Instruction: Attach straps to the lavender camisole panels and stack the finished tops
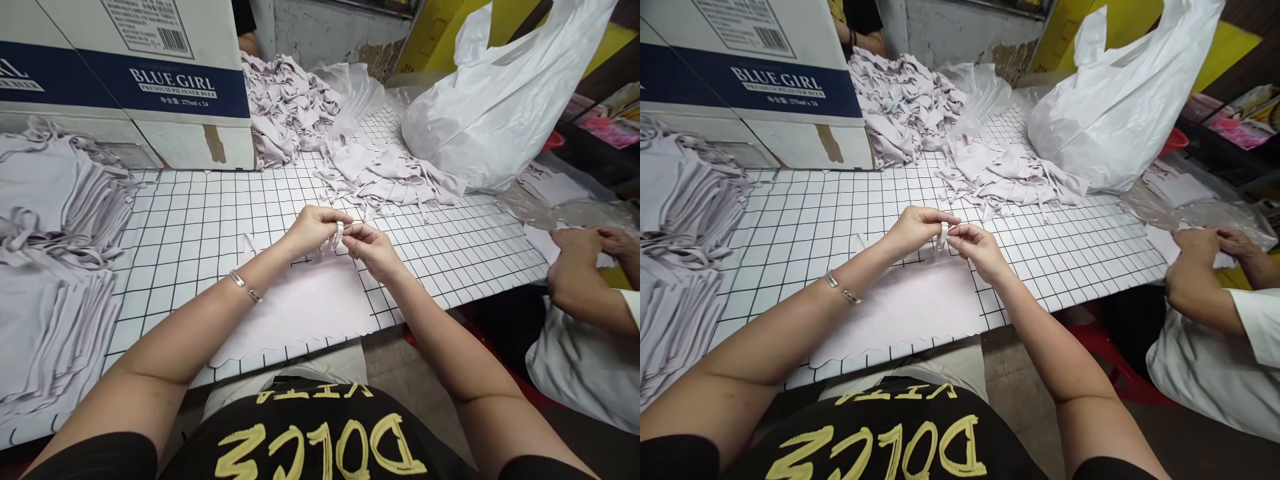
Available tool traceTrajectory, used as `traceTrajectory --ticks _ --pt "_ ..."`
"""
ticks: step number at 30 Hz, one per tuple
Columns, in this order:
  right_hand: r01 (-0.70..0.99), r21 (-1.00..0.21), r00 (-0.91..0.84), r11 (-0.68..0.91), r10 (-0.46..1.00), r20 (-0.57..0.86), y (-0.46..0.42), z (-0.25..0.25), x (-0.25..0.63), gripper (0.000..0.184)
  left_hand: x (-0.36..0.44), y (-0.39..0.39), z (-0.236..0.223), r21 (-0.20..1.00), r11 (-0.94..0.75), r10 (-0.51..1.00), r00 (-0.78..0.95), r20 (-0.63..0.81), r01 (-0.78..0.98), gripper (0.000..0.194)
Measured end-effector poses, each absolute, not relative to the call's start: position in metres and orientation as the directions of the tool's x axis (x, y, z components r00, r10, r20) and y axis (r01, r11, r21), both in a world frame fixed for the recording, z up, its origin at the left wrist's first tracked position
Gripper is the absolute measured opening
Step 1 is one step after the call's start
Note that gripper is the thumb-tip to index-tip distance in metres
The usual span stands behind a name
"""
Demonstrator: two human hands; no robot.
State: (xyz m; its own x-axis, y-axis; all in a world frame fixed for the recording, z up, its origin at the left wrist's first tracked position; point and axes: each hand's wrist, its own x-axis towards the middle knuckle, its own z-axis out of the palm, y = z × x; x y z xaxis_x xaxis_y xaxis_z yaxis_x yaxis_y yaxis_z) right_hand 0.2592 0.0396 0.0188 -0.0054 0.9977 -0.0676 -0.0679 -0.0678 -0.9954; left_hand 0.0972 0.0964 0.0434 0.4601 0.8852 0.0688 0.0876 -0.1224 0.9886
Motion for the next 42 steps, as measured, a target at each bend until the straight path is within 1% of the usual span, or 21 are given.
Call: traceTrajectory --ticks 3,5,7,9,10,12,13,14,15,17,18,20,23,25,28,31,34,36,39,42 --pt "0.003 -0.995 -0.103 -0.099 0.990 -0.098 0.041 0.020 0.257 0.028 0.101 0.098 0.044 0.985 -0.108 0.891 0.452 0.034 0.138 0.043" --pt "0.037 -0.989 -0.166 -0.143 0.975 -0.147 0.042 0.021 0.257 0.028 0.104 0.100 0.046 0.978 -0.122 0.886 0.463 0.031 0.170 0.043" --pt "0.043 -0.974 -0.211 -0.223 0.951 -0.227 0.042 0.023 0.258 0.029 0.101 0.101 0.048 0.964 -0.175 0.876 0.479 0.059 0.201 0.040" --pt "0.012 -0.948 -0.223 -0.318 0.923 -0.312 0.043 0.025 0.260 0.029 0.093 0.097 0.046 0.922 -0.242 0.891 0.445 0.088 0.303 0.035" --pt "-0.013 -0.933 -0.221 -0.360 0.911 -0.349 0.043 0.025 0.262 0.029 0.086 0.092 0.043 0.878 -0.272 0.906 0.413 0.095 0.395 0.031" --pt "-0.059 -0.906 -0.209 -0.420 0.892 -0.400 0.042 0.024 0.265 0.029 0.072 0.075 0.034 0.738 -0.306 0.922 0.380 0.073 0.601 0.019" --pt "-0.069 -0.900 -0.200 -0.431 0.890 -0.411 0.041 0.023 0.266 0.030 0.065 0.064 0.028 0.660 -0.317 0.919 0.393 0.036 0.681 0.013" --pt "-0.066 -0.901 -0.189 -0.429 0.892 -0.411 0.039 0.021 0.267 0.031 0.060 0.053 0.022 0.594 -0.331 0.907 0.420 -0.014 0.734 0.012" --pt "-0.047 -0.911 -0.173 -0.409 0.902 -0.396 0.038 0.018 0.267 0.030 0.055 0.043 0.016 0.549 -0.344 0.892 0.447 -0.061 0.762 0.016" --pt "0.042 -0.942 -0.144 -0.332 0.931 -0.335 0.034 0.011 0.266 0.028 0.052 0.026 0.007 0.509 -0.361 0.872 0.476 -0.113 0.782 0.024" --pt "0.107 -0.954 -0.139 -0.282 0.945 -0.295 0.032 0.008 0.264 0.027 0.052 0.021 0.003 0.505 -0.362 0.869 0.480 -0.122 0.784 0.025" --pt "0.264 -0.952 -0.149 -0.156 0.968 -0.200 0.028 0.002 0.260 0.025 0.054 0.017 0.000 0.517 -0.360 0.862 0.489 -0.135 0.777 0.022" --pt "0.506 -0.860 -0.223 0.062 0.973 -0.062 0.023 -0.002 0.256 0.018 0.056 0.018 -0.001 0.557 -0.372 0.846 0.518 -0.126 0.743 0.016" --pt "0.592 -0.790 -0.293 0.162 0.956 -0.023 0.020 -0.003 0.255 0.017 0.056 0.018 0.000 0.555 -0.391 0.849 0.520 -0.090 0.735 0.016" --pt "0.634 -0.751 -0.337 0.183 0.940 -0.055 0.015 -0.002 0.257 0.018 0.053 0.015 0.003 0.501 -0.409 0.859 0.507 -0.070 0.762 0.018" --pt "0.652 -0.740 -0.331 0.168 0.940 -0.079 0.009 0.000 0.258 0.015 0.052 0.011 0.005 0.476 -0.406 0.855 0.508 -0.105 0.781 0.025" --pt "0.637 -0.752 -0.306 0.168 0.951 -0.047 0.006 0.001 0.259 0.014 0.053 0.010 0.005 0.538 -0.358 0.858 0.497 -0.134 0.763 0.025" --pt "0.633 -0.750 -0.300 0.191 0.954 -0.011 0.007 0.002 0.258 0.017 0.054 0.011 0.003 0.592 -0.322 0.862 0.487 -0.138 0.739 0.023" --pt "0.633 -0.727 -0.354 0.264 0.935 0.031 0.009 0.001 0.257 0.020 0.056 0.013 0.000 0.648 -0.281 0.873 0.470 -0.134 0.708 0.021" --pt "0.635 -0.699 -0.412 0.329 0.910 0.054 0.010 0.000 0.257 0.022 0.056 0.014 -0.001 0.677 -0.257 0.877 0.460 -0.136 0.690 0.020"
